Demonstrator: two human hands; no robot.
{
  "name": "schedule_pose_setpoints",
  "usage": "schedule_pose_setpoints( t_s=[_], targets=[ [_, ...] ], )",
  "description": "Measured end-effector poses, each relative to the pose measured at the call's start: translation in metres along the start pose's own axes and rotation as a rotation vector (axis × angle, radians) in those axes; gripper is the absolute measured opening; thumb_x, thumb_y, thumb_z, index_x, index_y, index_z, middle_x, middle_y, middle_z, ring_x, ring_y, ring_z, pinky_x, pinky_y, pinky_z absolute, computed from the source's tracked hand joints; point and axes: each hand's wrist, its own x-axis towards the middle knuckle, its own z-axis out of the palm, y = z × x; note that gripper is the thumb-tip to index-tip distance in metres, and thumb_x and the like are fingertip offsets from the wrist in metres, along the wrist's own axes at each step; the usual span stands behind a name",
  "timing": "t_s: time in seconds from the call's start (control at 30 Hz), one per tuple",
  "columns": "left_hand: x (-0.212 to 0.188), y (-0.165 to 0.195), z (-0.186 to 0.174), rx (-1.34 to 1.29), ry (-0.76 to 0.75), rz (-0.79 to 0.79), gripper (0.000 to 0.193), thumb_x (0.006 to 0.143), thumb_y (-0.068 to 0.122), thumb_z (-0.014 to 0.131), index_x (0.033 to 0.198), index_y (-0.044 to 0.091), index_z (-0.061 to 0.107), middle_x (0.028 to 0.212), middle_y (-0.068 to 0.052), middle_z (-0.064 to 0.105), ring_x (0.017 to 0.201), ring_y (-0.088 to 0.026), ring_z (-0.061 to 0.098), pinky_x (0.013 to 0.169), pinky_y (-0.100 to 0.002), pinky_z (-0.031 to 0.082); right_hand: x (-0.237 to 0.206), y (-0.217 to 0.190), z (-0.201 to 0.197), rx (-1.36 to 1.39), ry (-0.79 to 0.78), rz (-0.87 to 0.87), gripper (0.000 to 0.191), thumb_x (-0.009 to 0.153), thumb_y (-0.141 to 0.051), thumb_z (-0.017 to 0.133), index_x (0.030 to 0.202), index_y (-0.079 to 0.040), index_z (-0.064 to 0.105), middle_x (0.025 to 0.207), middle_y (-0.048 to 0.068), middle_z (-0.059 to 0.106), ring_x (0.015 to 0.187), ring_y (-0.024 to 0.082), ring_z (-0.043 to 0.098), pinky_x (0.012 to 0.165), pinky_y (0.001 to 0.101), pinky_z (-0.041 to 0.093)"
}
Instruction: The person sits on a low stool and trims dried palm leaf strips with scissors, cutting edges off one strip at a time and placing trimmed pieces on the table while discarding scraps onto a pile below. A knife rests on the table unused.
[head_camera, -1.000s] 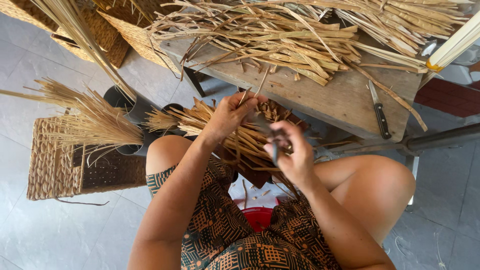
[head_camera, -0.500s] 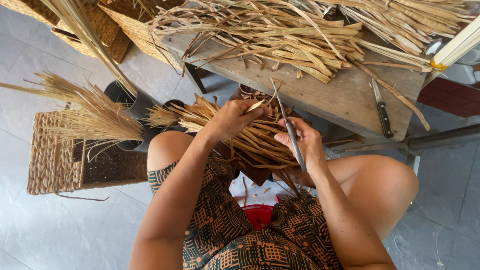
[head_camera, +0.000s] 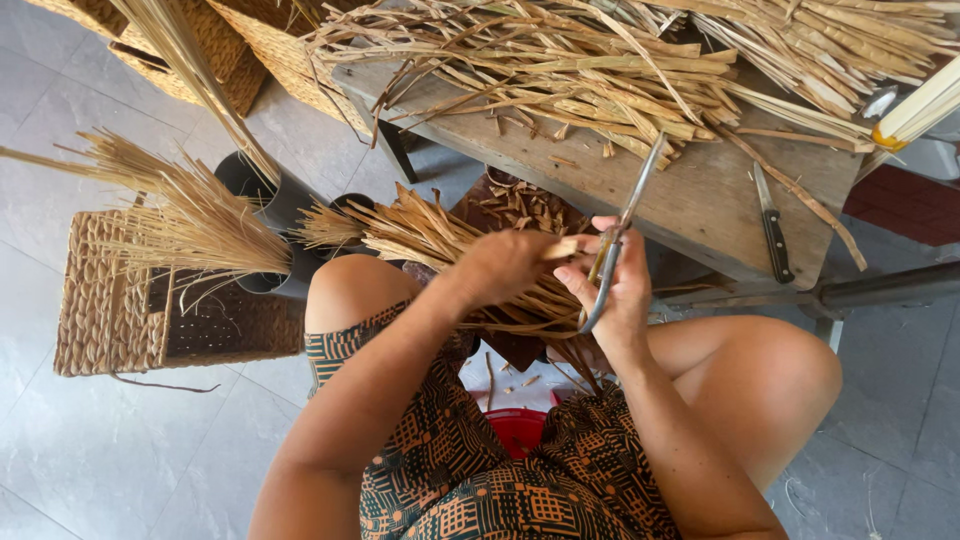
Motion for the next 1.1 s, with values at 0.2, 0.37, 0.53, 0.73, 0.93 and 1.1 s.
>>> schedule_pose_setpoints(
  t_s=[0.2,0.37,0.53,0.73,0.93,1.1],
  targets=[
    [-0.006,0.010,0.013,-0.050,0.014,0.077,0.025,0.095,0.032,0.065,0.108,0.012,0.071,0.082,-0.016,0.074,0.075,-0.036,0.073,0.070,-0.049,0.058,0.008,0.009,-0.023,0.080,0.124,0.071,0.044,0.096,0.009,0.066,0.134,-0.008,0.055,0.093,0.007,0.066,0.069,0.012,0.063,0.060,0.0251,0.053],
    [-0.009,-0.027,-0.035,0.125,0.192,-0.015,0.019,0.099,0.031,0.064,0.096,0.015,0.075,0.078,-0.013,0.073,0.066,-0.029,0.070,0.060,-0.046,0.057,0.034,-0.001,-0.111,0.259,0.427,-0.038,0.041,0.103,0.009,0.070,0.136,-0.007,0.053,0.096,0.008,0.064,0.067,0.016,0.064,0.061,0.0301,0.057],
    [0.002,-0.075,-0.095,0.602,0.736,-0.275,0.024,0.102,0.023,0.065,0.082,0.014,0.074,0.109,-0.015,0.071,0.101,-0.029,0.063,0.080,-0.051,0.052,0.047,0.007,-0.177,0.321,0.579,-0.157,0.047,0.105,0.011,0.071,0.146,-0.003,0.051,0.096,0.010,0.061,0.071,0.020,0.064,0.067,0.0339,0.057],
    [0.021,-0.126,-0.128,0.605,1.211,-0.460,0.080,0.095,0.054,0.090,0.149,0.015,0.045,0.153,-0.027,0.032,0.145,-0.049,0.026,0.117,-0.069,0.024,0.137,0.054,-0.193,0.479,0.648,-0.152,0.050,0.105,0.014,0.072,0.146,-0.003,0.048,0.112,0.020,0.061,0.074,0.025,0.063,0.064,0.0350,0.055],
    [0.028,-0.140,-0.105,0.208,1.039,-0.368,0.071,0.091,0.033,0.088,0.143,0.004,0.049,0.141,-0.028,0.045,0.129,-0.047,0.046,0.101,-0.060,0.041,0.182,0.087,-0.151,0.112,0.572,0.063,0.041,0.104,0.002,0.072,0.128,-0.011,0.042,0.100,0.013,0.068,0.064,0.020,0.071,0.049,0.0301,0.054],
    [0.033,-0.140,-0.097,0.089,1.039,-0.174,0.045,0.089,0.025,0.087,0.122,0.004,0.065,0.121,-0.022,0.064,0.116,-0.044,0.057,0.100,-0.052,0.047,0.083,0.133,-0.051,-0.134,0.093,0.219,0.037,0.102,-0.001,0.068,0.132,-0.014,0.049,0.101,0.006,0.073,0.078,0.010,0.066,0.056,0.0237,0.047]
  ],
)
